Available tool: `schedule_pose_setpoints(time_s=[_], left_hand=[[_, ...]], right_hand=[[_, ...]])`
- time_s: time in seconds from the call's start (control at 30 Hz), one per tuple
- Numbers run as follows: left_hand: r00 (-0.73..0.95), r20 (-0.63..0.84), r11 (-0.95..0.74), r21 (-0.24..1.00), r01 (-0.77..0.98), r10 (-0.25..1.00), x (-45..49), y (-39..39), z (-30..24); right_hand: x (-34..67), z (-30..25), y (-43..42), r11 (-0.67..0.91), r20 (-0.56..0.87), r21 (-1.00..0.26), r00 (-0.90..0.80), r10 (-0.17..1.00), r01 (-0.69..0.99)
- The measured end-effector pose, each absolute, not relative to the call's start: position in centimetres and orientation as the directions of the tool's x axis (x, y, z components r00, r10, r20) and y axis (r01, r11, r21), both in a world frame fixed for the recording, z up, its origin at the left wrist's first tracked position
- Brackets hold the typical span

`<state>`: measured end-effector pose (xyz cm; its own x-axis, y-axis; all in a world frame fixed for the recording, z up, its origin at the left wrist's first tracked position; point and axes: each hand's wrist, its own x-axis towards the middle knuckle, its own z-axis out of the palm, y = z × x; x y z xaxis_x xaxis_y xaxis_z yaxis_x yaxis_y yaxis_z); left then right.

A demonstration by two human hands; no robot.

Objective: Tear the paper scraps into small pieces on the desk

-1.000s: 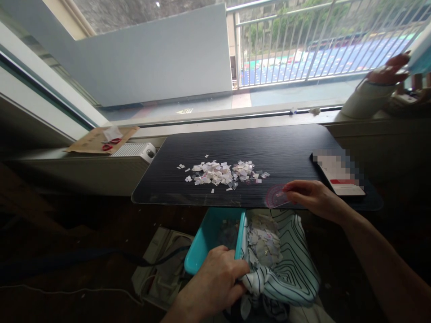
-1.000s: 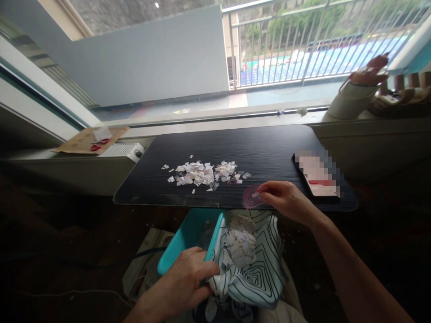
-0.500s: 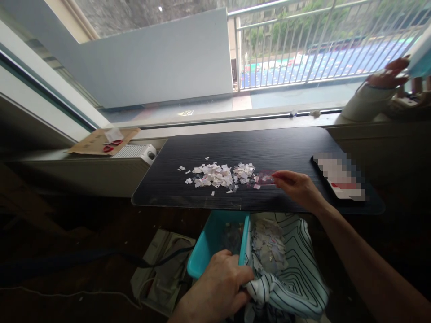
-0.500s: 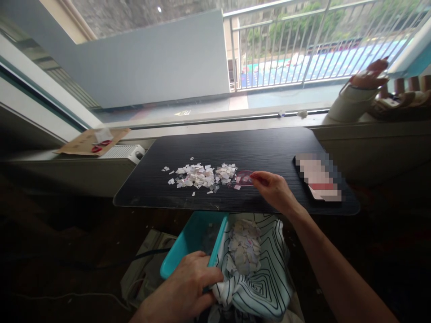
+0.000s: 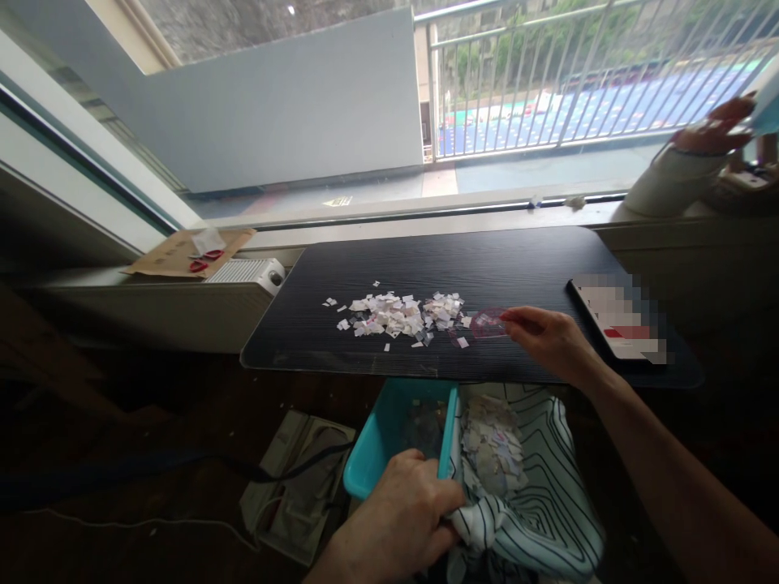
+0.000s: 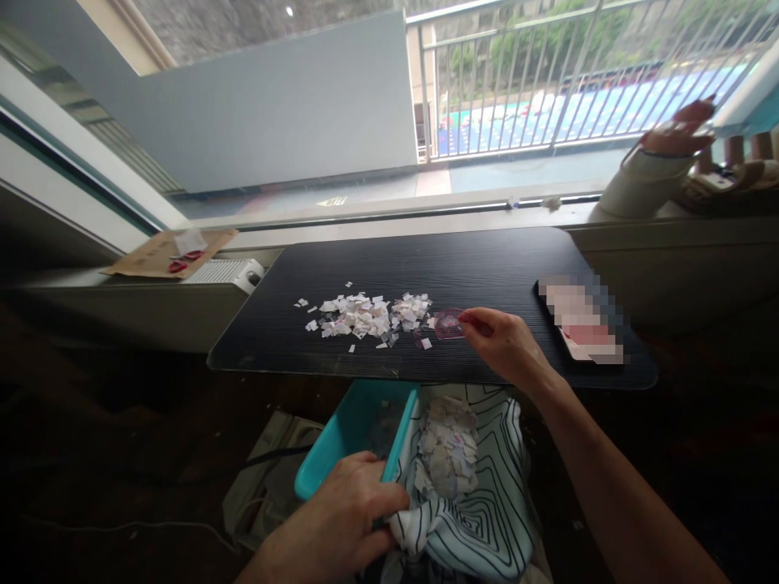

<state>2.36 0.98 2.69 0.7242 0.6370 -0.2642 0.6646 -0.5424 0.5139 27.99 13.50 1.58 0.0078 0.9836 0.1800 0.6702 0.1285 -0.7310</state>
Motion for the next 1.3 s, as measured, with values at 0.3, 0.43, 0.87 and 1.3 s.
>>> schedule_pose_setpoints(time_s=[0.3,0.43,0.87,1.3], left_hand=[[0.722,-0.29,-0.55,0.491,0.676,0.628,2.4,0.9,2.9],[0.72,-0.299,-0.549,0.487,0.679,0.626,2.3,1.1,2.9],[0.718,-0.307,-0.558,0.469,0.685,0.624,2.5,1.1,3.1],[0.684,-0.278,-0.556,0.418,0.718,0.674,3.1,-0.1,3.6]], right_hand=[[28.2,2.0,13.0,0.157,0.201,-0.67,-0.026,0.979,0.725],[28.8,2.1,12.6,0.175,0.229,-0.663,-0.025,0.973,0.727],[29.9,2.8,10.5,0.104,0.114,-0.72,-0.032,0.993,0.686],[30.5,1.9,8.3,0.166,0.201,-0.694,-0.033,0.979,0.7]])
